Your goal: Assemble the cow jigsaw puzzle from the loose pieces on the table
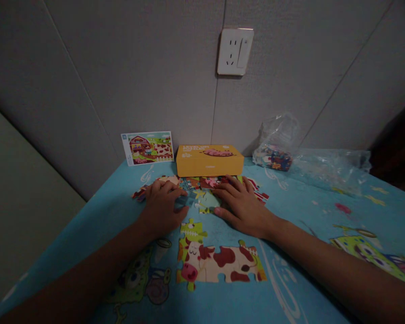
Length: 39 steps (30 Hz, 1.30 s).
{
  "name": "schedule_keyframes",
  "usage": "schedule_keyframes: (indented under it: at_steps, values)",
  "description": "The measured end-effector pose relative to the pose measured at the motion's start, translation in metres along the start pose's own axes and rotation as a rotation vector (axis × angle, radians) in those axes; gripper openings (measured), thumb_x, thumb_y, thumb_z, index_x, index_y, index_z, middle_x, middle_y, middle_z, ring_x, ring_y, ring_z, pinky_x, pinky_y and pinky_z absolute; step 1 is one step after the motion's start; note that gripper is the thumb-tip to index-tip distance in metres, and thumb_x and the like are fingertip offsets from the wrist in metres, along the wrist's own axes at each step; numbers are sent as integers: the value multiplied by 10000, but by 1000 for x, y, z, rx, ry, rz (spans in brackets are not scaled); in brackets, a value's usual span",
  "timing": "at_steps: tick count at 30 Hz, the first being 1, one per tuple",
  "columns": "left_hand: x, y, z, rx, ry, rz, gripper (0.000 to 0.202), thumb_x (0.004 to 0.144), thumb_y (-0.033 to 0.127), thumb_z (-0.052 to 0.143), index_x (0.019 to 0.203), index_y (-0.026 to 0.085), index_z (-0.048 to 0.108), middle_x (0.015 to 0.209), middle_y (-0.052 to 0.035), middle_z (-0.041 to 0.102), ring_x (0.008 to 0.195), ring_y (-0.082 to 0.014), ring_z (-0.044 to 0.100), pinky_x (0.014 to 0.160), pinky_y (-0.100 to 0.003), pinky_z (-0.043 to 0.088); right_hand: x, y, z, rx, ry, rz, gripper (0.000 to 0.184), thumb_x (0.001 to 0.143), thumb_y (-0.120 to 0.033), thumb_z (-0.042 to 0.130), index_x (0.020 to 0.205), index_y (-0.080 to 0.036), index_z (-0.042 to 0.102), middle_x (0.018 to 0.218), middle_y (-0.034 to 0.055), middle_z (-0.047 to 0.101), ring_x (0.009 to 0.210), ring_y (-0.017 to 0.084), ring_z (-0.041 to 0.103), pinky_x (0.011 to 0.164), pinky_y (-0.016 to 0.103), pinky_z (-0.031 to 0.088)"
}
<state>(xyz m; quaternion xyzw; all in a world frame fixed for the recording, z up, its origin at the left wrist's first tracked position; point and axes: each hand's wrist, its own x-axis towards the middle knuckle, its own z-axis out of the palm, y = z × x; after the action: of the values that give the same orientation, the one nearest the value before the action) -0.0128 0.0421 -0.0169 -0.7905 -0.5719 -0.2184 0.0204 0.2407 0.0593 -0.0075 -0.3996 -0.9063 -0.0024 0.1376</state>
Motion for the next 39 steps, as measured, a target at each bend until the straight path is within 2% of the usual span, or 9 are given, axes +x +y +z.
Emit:
schedule_keyframes:
  at_steps: [11, 17, 21, 24, 27, 30, 35, 37, 39]
  values:
    - [1, -1, 0, -60, -41, -8, 336, 762, 335, 668, 1077, 228, 718, 1193, -42, 666, 1098, -316, 463, 1001, -516, 354, -1, -5, -3, 24, 45, -80, 450, 939, -515, 499, 1227, -196, 634, 1192, 105, 635, 1229, 324, 449, 1123, 591, 149]
    - [3, -3, -1, -90, -41, -3, 332, 745, 324, 697, 1063, 228, 715, 1134, -41, 688, 1076, -298, 486, 983, -488, 369, -1, -8, -4, 126, 39, -109, 368, 891, -357, 560, 1203, -171, 618, 1196, 102, 634, 1207, 307, 469, 1113, 550, 164]
    - [2, -1, -2, -82, -46, 13, 375, 741, 345, 706, 1101, 239, 710, 1100, -50, 682, 1058, -299, 485, 972, -492, 368, -1, -8, -5, 145, 48, -102, 392, 841, -321, 593, 1197, -157, 613, 1120, 108, 632, 1128, 302, 498, 1084, 532, 218]
    - [1, 1, -2, -60, -59, 27, 435, 721, 432, 731, 1117, 253, 711, 1084, -62, 663, 1054, -310, 481, 962, -504, 366, -1, -8, -5, 151, 60, -90, 426, 812, -320, 623, 1203, -149, 607, 1090, 125, 612, 1098, 308, 495, 1058, 530, 263]
    - [1, 1, 0, -43, -61, 18, 470, 717, 486, 731, 1124, 251, 711, 1084, -74, 649, 1069, -320, 475, 964, -512, 361, -2, -9, -6, 185, 104, -95, 442, 791, -293, 652, 1203, -145, 593, 1090, 135, 584, 1072, 303, 488, 1017, 512, 327]
    - [1, 2, 2, -48, -52, 3, 432, 736, 455, 711, 1112, 243, 714, 1071, -74, 652, 1071, -316, 474, 975, -511, 355, -3, -10, -7, 266, 136, -139, 424, 804, -215, 636, 1217, -159, 555, 1122, 128, 561, 1098, 289, 479, 998, 497, 360]
    - [3, 2, 0, -76, -35, -1, 394, 726, 385, 690, 1085, 226, 723, 1037, -66, 684, 1044, -311, 491, 970, -505, 362, -4, -9, -5, 425, 214, -170, 267, 873, -118, 517, 1131, -166, 570, 1032, 106, 566, 964, 222, 532, 825, 369, 462]
    - [3, 1, -2, -81, -18, -6, 387, 719, 382, 684, 1068, 221, 729, 1009, -67, 698, 1039, -313, 502, 967, -501, 367, -3, -5, -3, 429, 296, -132, 216, 890, -124, 498, 1081, -169, 590, 975, 91, 585, 903, 207, 548, 780, 346, 464]
    - [4, 1, -4, -87, 10, -39, 368, 725, 393, 667, 1045, 223, 735, 966, -72, 702, 1023, -310, 522, 946, -492, 381, -2, 1, -2, 421, 400, -32, 167, 904, -172, 508, 1039, -172, 606, 913, 77, 603, 844, 203, 558, 749, 343, 463]
